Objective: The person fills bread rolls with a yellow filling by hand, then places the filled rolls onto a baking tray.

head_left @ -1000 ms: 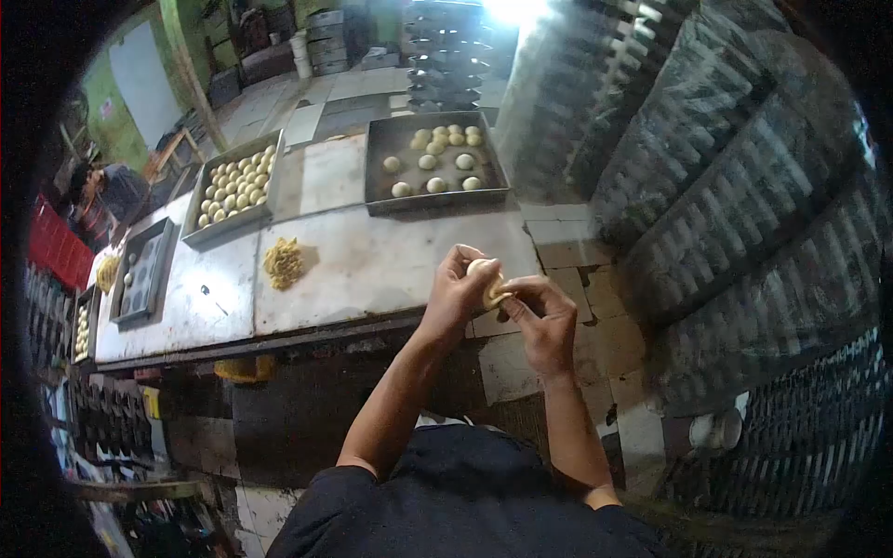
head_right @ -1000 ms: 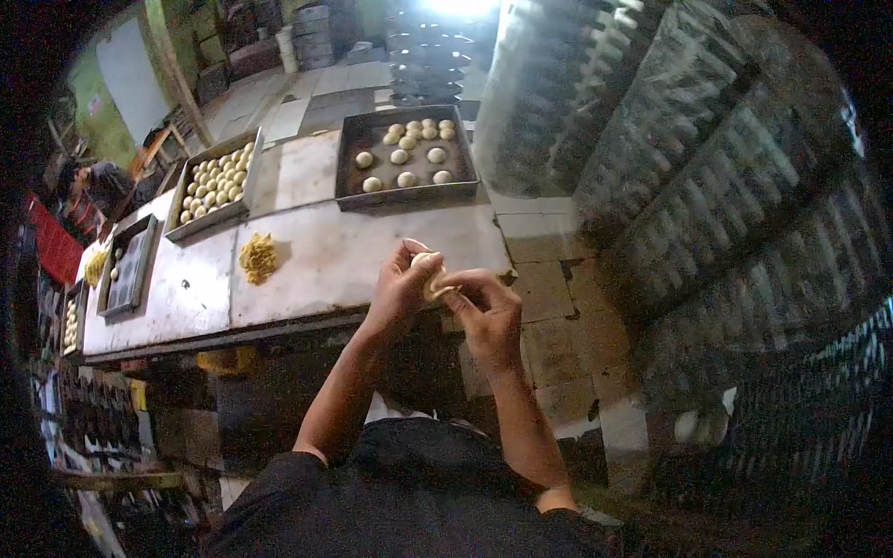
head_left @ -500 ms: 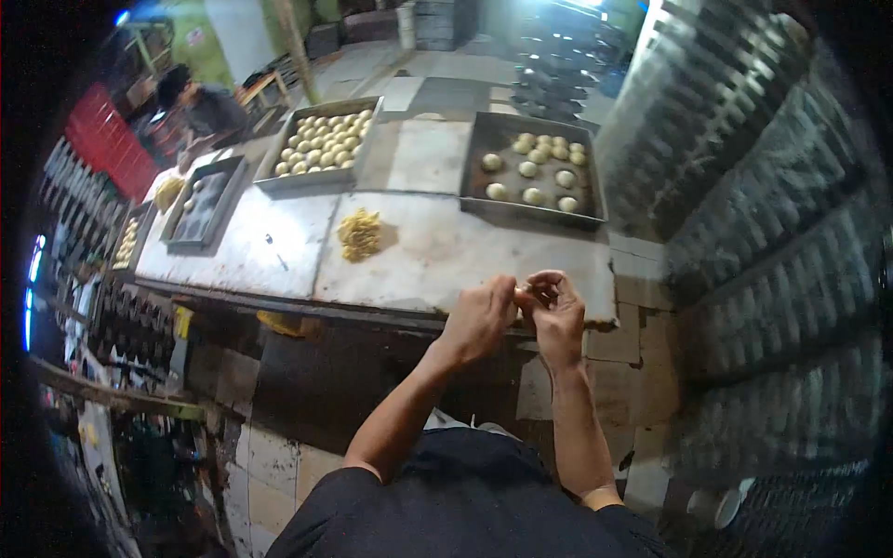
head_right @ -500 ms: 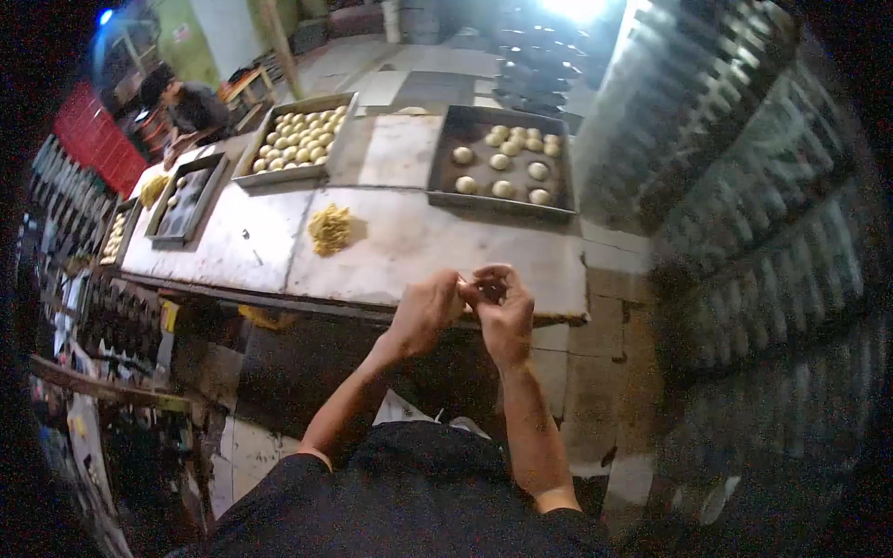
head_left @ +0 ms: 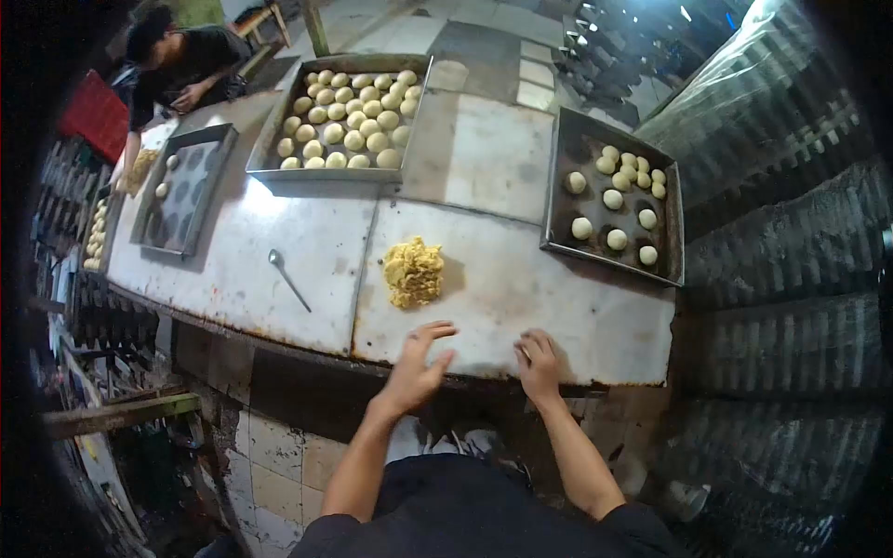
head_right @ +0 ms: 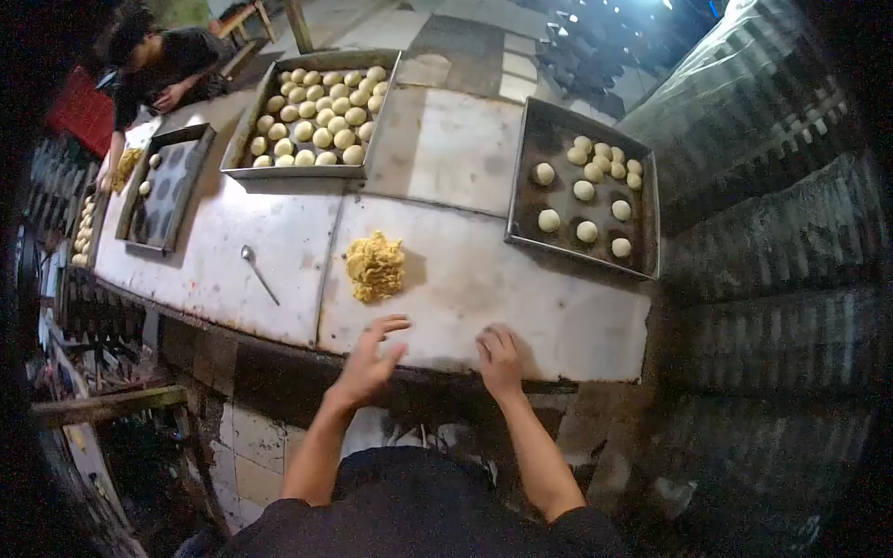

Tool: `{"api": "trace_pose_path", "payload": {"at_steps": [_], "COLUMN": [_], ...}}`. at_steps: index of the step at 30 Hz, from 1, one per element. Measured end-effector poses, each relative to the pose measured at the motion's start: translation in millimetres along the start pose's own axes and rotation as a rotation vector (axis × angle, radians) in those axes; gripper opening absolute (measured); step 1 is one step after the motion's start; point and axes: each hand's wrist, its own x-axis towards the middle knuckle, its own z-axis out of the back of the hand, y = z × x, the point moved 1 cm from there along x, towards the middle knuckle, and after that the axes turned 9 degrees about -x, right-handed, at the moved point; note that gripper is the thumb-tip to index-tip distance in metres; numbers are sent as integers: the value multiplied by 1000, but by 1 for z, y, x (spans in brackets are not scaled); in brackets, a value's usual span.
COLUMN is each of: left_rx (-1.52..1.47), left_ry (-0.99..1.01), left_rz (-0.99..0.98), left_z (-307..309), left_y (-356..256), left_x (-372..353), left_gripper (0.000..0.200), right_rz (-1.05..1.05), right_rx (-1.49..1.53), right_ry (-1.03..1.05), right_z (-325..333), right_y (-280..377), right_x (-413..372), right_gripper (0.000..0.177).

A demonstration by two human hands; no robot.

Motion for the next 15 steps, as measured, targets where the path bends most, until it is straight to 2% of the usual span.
{"api": "trace_pose_path", "payload": {"at_steps": [1, 4, 7, 10, 13, 14, 15], "left_rx": [-22, -61, -13, -43, -105, -164, -222], "left_ry": [-1, -42, -67, -53, 45, 94, 143], "left_rz": [62, 224, 323, 232, 144, 134, 121], "left_z": [27, 101, 150, 155, 135, 121, 104], "left_y": [14, 21, 35, 27, -1, -4, -6], "left_x": [4, 19, 46, 87, 121, 129, 138], "left_gripper": [34, 31, 30, 30, 30, 31, 31], "right_rz": [197, -304, -653, -346, -146, -452, -532], "right_rx": [-115, -567, -306, -369, -555, -357, -356], "right_ry": [-10, -101, -259, -136, -121, -153, -201], "right_z": [9, 2, -25, -61, 4, -4, -8], "right_y": [6, -58, -49, -44, -18, -49, -52], "right_x": [-2, 11, 69, 8, 9, 5, 20], "right_gripper": [24, 24, 22, 18, 16, 14, 14]}}
